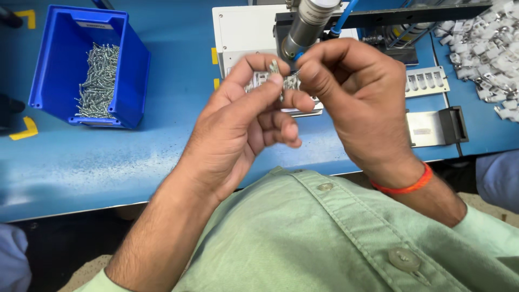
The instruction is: The person repeatedly picks small metal screws from a blue bin and places them into slots on a white fixture mounted under a press. They then remove the fixture, place it on the table, and repeat the cycle. A coworker's hands are visible nearby but not performing the main task.
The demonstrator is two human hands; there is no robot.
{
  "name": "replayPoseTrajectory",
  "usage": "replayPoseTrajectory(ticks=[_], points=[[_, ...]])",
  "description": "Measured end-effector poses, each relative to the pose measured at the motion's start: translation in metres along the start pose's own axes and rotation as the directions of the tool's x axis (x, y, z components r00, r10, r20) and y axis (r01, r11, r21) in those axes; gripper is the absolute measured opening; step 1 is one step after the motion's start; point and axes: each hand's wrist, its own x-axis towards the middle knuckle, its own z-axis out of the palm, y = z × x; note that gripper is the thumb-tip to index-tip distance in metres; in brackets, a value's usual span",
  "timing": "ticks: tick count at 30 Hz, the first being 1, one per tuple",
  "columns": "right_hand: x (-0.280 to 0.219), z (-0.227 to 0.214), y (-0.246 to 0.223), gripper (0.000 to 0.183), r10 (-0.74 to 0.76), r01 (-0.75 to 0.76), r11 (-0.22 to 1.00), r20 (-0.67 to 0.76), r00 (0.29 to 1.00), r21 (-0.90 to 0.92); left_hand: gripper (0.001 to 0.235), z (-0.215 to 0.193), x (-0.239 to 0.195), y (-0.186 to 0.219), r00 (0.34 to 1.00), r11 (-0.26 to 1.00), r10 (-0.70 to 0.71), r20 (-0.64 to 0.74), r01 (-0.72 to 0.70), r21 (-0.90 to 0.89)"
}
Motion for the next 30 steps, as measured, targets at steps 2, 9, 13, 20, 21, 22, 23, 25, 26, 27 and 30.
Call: replayPoseTrajectory(ticks=[2, 9, 13, 20, 21, 22, 23, 25, 26, 27, 30], points=[[0.000, -0.009, 0.006, 0.018, 0.181, -0.169, 0.921, -0.002, 0.983, 0.351, 0.021, 0.011, 0.004, -0.002, 0.994, 0.983, 0.110, -0.029, -0.104, 0.153], [-0.001, -0.062, 0.012, 0.017, 0.449, -0.526, 0.547, 0.303, 0.841, 0.651, 0.018, 0.042, 0.018, -0.022, 0.957, 0.892, 0.262, -0.124, -0.190, 0.411], [0.000, -0.075, 0.022, 0.022, 0.594, -0.635, 0.386, 0.347, 0.726, 0.669, 0.019, 0.054, 0.025, -0.040, 0.936, 0.855, 0.299, -0.185, -0.177, 0.487], [-0.016, -0.082, 0.012, 0.023, 0.337, -0.381, 0.805, 0.178, 0.924, 0.455, 0.024, 0.077, 0.030, -0.056, 0.921, 0.755, 0.211, -0.328, 0.059, 0.653], [-0.018, -0.082, 0.010, 0.022, 0.265, -0.294, 0.910, 0.135, 0.955, 0.293, 0.025, 0.081, 0.030, -0.056, 0.920, 0.749, 0.201, -0.336, 0.077, 0.658], [-0.020, -0.083, 0.009, 0.022, 0.184, -0.196, 0.974, 0.106, 0.977, 0.116, 0.025, 0.085, 0.030, -0.057, 0.920, 0.743, 0.190, -0.344, 0.094, 0.663], [-0.021, -0.084, 0.008, 0.021, 0.098, -0.092, 0.993, 0.090, 0.991, -0.068, 0.026, 0.088, 0.031, -0.057, 0.919, 0.736, 0.179, -0.352, 0.112, 0.668], [-0.021, -0.087, 0.009, 0.016, 0.099, -0.090, 0.982, 0.050, 0.994, -0.169, 0.025, 0.092, 0.034, -0.059, 0.916, 0.735, 0.191, -0.352, 0.104, 0.670], [-0.021, -0.088, 0.010, 0.014, 0.099, -0.090, 0.972, 0.029, 0.995, -0.218, 0.025, 0.094, 0.035, -0.061, 0.915, 0.734, 0.197, -0.352, 0.100, 0.672], [-0.020, -0.090, 0.011, 0.015, 0.146, -0.144, 0.987, 0.028, 0.989, -0.070, 0.025, 0.094, 0.037, -0.062, 0.922, 0.814, 0.178, -0.344, 0.059, 0.578], [-0.019, -0.093, 0.016, 0.016, 0.279, -0.301, 0.870, 0.113, 0.953, 0.389, 0.025, 0.095, 0.037, -0.063, 0.926, 0.942, 0.149, -0.346, -0.026, 0.334]])
